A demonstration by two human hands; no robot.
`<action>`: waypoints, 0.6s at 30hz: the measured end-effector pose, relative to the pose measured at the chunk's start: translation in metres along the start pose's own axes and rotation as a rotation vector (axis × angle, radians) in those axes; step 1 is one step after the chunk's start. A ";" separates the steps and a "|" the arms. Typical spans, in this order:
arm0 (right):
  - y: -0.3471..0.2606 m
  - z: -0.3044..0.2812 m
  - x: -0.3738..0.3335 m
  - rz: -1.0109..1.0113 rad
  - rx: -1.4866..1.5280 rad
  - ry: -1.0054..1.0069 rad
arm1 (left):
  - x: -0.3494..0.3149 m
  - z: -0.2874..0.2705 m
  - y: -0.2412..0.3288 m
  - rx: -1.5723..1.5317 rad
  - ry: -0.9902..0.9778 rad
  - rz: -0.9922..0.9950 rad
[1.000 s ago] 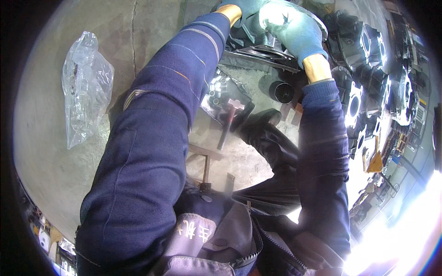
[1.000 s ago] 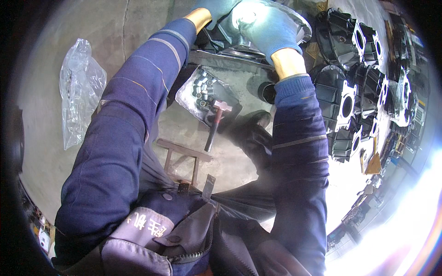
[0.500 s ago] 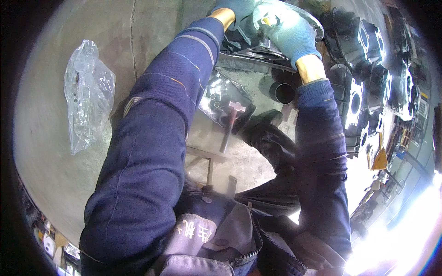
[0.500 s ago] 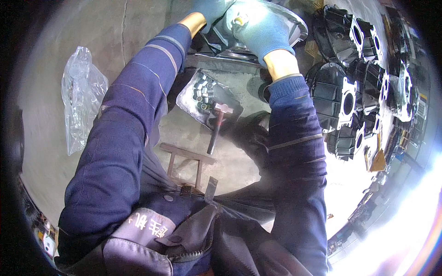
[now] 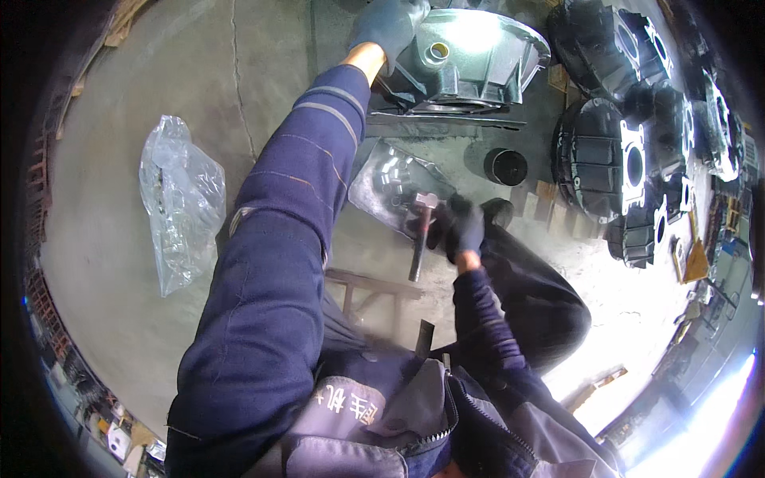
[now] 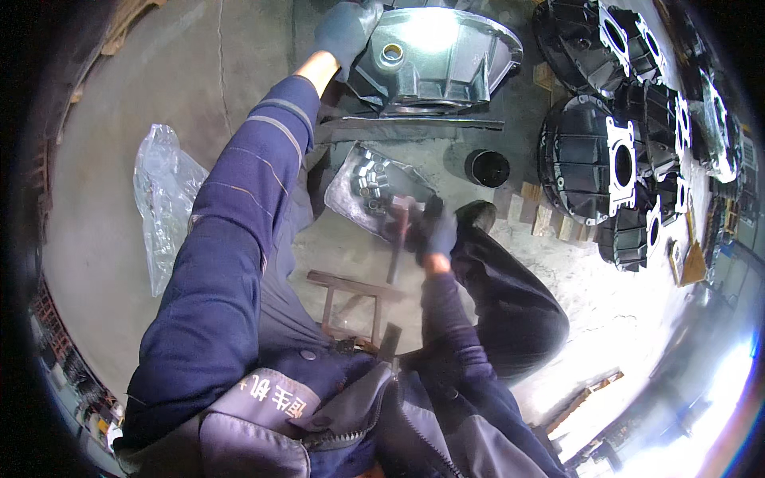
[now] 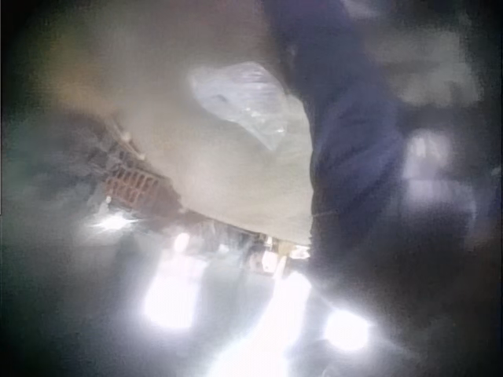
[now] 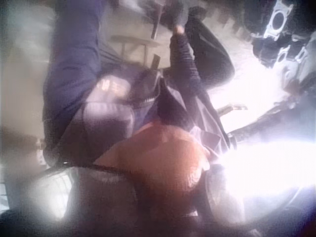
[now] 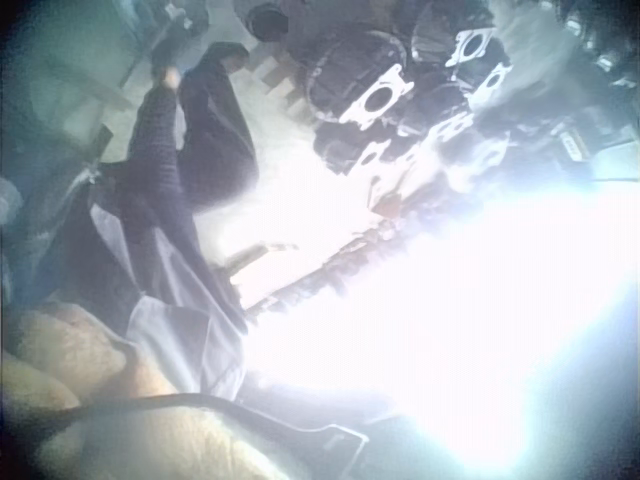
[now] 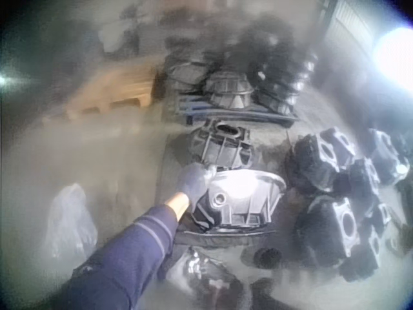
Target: The person sits on a low stool and repeatedly inserts small cylindrical metal pieces into holes on a large engine casing, then taps them into place with a hammer. The person handles multiple engine casings and small metal inserts, moving between parts and striking them to seat the inserts.
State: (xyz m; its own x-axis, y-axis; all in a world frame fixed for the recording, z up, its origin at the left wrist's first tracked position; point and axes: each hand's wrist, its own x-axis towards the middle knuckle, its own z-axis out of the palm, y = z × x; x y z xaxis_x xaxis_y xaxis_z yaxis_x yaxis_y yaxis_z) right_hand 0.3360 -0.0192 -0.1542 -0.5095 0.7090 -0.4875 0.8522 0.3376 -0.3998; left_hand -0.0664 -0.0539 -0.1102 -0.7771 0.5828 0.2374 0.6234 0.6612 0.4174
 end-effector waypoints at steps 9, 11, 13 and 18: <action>0.106 0.112 -0.039 0.321 0.389 -0.368 | -0.001 -0.003 -0.007 -0.296 0.056 -0.257; 0.112 0.124 -0.029 0.363 0.391 -0.402 | -0.003 -0.005 -0.007 -0.353 0.048 -0.259; 0.117 0.134 -0.023 0.528 0.314 -0.423 | -0.004 -0.003 -0.006 -0.397 0.034 -0.260; 0.121 0.143 -0.026 0.434 0.458 -0.512 | 0.003 0.015 -0.014 -0.300 0.038 -0.164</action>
State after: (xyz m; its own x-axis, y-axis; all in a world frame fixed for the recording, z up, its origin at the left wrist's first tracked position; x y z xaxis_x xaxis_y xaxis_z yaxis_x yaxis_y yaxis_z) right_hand 0.4349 -0.0852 -0.3007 -0.2306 0.3102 -0.9223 0.9097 -0.2677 -0.3175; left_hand -0.0768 -0.0546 -0.1283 -0.8713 0.4583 0.1756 0.4408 0.5733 0.6907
